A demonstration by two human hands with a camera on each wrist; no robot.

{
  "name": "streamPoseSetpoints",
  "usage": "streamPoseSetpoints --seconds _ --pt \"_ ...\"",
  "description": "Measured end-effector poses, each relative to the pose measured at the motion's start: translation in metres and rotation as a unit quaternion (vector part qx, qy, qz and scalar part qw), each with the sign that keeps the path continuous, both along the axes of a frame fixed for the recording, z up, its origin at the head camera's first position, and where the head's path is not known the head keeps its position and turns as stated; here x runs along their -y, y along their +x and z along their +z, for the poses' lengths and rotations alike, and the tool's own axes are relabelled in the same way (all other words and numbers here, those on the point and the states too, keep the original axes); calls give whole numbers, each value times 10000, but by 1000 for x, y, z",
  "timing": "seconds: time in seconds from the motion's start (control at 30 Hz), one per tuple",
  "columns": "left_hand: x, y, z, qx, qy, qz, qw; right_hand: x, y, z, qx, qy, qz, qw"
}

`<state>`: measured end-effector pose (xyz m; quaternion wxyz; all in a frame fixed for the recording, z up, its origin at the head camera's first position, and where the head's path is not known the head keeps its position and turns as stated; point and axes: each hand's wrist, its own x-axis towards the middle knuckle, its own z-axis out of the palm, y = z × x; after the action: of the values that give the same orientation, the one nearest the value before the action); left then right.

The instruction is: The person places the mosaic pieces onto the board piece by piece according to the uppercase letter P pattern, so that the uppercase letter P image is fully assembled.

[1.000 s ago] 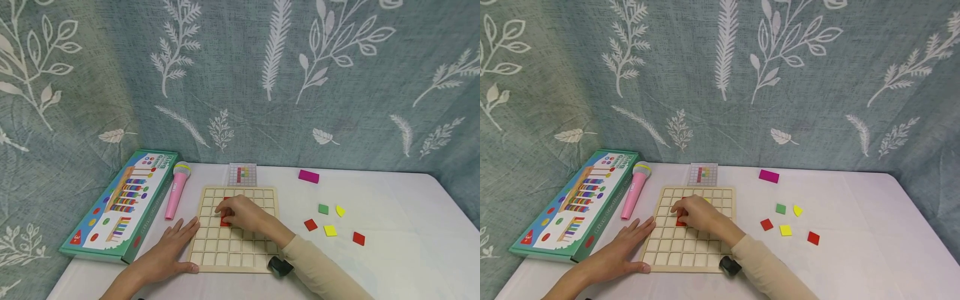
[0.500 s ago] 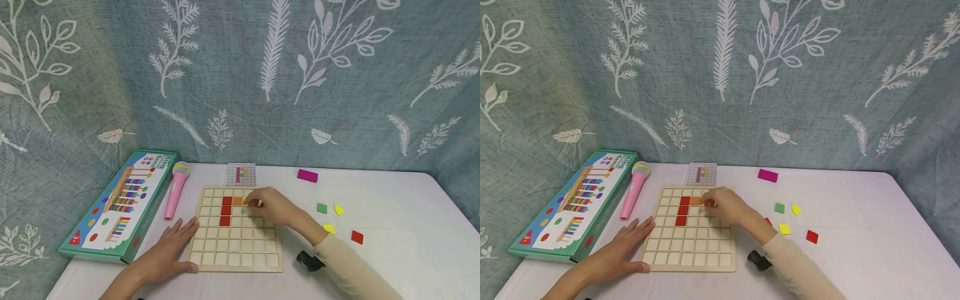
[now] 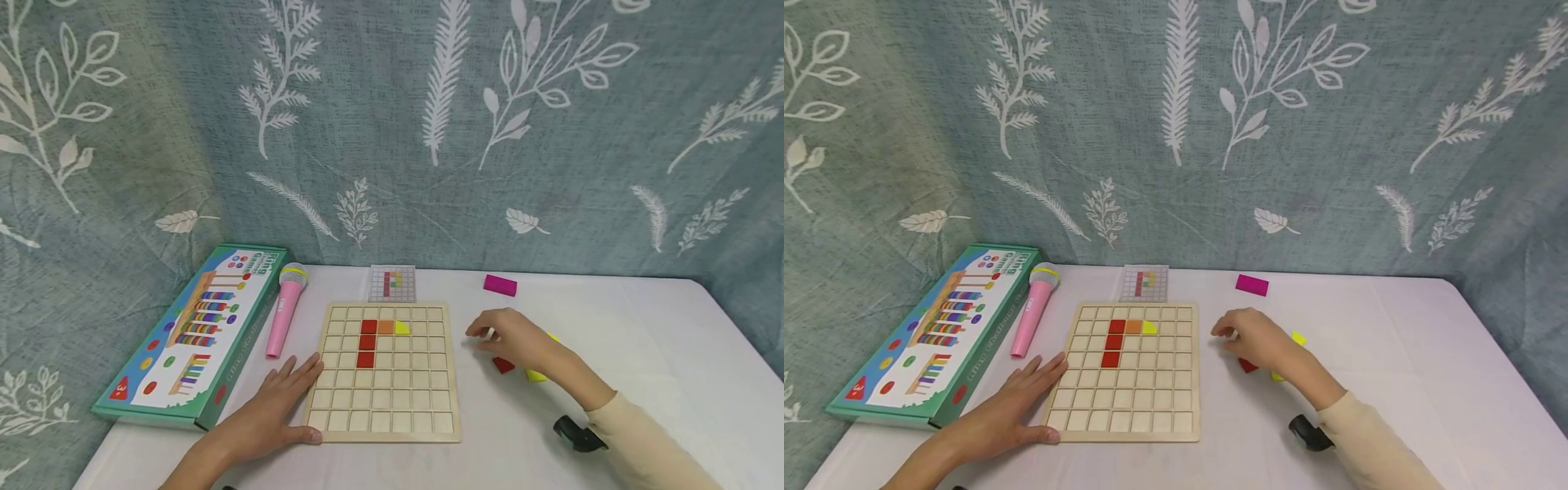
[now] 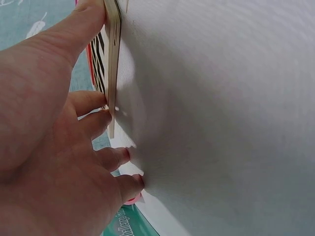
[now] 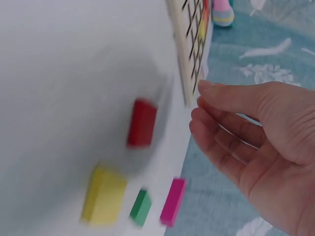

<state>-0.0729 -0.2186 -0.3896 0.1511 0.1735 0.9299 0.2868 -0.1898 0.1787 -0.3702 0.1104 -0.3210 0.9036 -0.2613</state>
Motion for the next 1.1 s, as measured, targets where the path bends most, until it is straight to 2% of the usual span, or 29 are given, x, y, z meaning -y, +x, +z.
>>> streamPoseSetpoints --seconds 0.2,0.43,0.77,0.97,1.1 --pt "0 0 0 38 29 1 10000 -22 9 -3 409 116 -190 9989" --pt "1 1 -1 70 73 31 9999 -39 16 -12 723 -282 168 9968" --pt "1 0 -4 56 149 15 9999 -38 19 -13 298 -389 189 9986" --pt "1 0 -4 38 153 9 9999 -34 16 -7 361 -235 148 9990" --pt "1 0 -3 24 122 17 9999 -28 13 -2 338 -222 259 9988"
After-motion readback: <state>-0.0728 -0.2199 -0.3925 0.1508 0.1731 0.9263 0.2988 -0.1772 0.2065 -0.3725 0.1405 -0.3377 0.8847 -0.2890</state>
